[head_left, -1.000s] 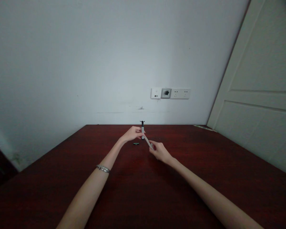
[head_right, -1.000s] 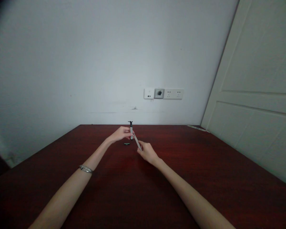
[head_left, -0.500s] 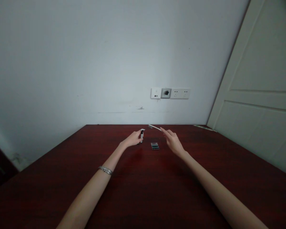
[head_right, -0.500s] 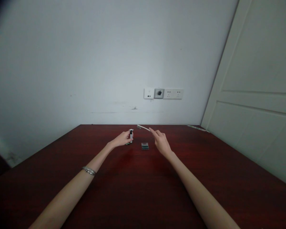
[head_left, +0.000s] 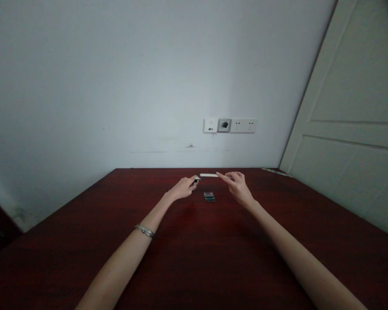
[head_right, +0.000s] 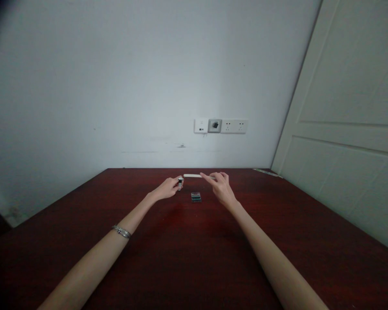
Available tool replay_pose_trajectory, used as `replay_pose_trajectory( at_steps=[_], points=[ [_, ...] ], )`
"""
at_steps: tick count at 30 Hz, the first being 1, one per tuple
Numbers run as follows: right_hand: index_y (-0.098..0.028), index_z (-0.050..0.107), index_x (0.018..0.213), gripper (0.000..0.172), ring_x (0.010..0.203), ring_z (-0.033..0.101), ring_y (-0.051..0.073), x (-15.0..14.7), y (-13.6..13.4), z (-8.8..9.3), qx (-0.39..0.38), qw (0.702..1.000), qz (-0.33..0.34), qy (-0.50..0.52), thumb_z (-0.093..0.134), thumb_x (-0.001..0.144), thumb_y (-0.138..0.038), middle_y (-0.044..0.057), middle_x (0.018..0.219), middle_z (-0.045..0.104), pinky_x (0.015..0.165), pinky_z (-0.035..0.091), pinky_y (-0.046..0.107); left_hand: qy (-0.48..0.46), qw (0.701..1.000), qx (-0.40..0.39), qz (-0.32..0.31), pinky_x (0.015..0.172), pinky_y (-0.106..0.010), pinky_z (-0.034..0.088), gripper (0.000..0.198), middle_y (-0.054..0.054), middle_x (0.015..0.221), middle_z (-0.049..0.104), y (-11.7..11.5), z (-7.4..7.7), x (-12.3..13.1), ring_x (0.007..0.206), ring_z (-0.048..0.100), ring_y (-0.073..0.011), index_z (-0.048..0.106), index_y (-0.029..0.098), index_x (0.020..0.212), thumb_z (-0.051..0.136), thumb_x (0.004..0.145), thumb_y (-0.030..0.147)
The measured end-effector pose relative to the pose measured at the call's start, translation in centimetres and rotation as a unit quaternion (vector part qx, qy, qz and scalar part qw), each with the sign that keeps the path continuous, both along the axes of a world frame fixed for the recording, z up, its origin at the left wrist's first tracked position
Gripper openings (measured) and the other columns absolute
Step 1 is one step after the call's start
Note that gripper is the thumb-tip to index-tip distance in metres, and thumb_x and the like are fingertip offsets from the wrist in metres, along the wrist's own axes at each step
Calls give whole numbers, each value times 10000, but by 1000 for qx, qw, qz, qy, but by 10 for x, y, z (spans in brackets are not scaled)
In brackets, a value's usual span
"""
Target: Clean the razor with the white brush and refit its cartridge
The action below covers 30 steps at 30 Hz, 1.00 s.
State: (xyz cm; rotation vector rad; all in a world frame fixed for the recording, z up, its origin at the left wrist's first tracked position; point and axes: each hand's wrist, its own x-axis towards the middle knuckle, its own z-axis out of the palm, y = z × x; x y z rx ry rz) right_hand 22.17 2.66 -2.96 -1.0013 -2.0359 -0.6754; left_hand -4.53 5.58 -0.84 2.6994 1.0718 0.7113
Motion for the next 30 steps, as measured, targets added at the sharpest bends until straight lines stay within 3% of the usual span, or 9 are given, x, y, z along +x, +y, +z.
replay_pose_trajectory(
  at_steps=[7, 15, 22, 30],
  points=[
    [-330, 417, 1343, 591, 905, 509, 167, -17, -5, 3, 35, 999, 17, 2, 349, 847, -15, 65, 961, 542, 925, 304, 418, 6, 1000, 13, 13, 637, -214, 381, 155, -39, 751, 622, -4, 2, 3, 652, 562, -135, 566, 151, 911, 453, 808, 128],
    [-321, 453, 1321, 602, 882, 505, 171, 4, 2, 0, 50, 998, 0, 27, 347, 825, 3, 67, 951, 539, 897, 322, 412, -35, 999, -3, -5, 571, -185, 348, 127, 15, 668, 567, -4, 6, -5, 571, 503, -99, 541, 169, 893, 462, 797, 145],
    [-317, 453, 1322, 580, 898, 497, 168, -24, -12, 10, 30, 998, 40, 48, 332, 845, -10, 65, 950, 535, 884, 343, 375, -35, 999, 1, -2, 591, -203, 357, 113, -8, 698, 592, -1, 2, 2, 596, 522, -111, 558, 157, 867, 484, 782, 154],
    [-326, 476, 1303, 579, 861, 492, 169, -3, 1, 0, 46, 997, 23, 52, 359, 832, -9, 62, 937, 537, 844, 352, 364, -73, 997, -20, -21, 605, -199, 376, 79, 6, 704, 587, 4, 0, 2, 614, 525, -102, 555, 163, 825, 495, 787, 198]
  ],
)
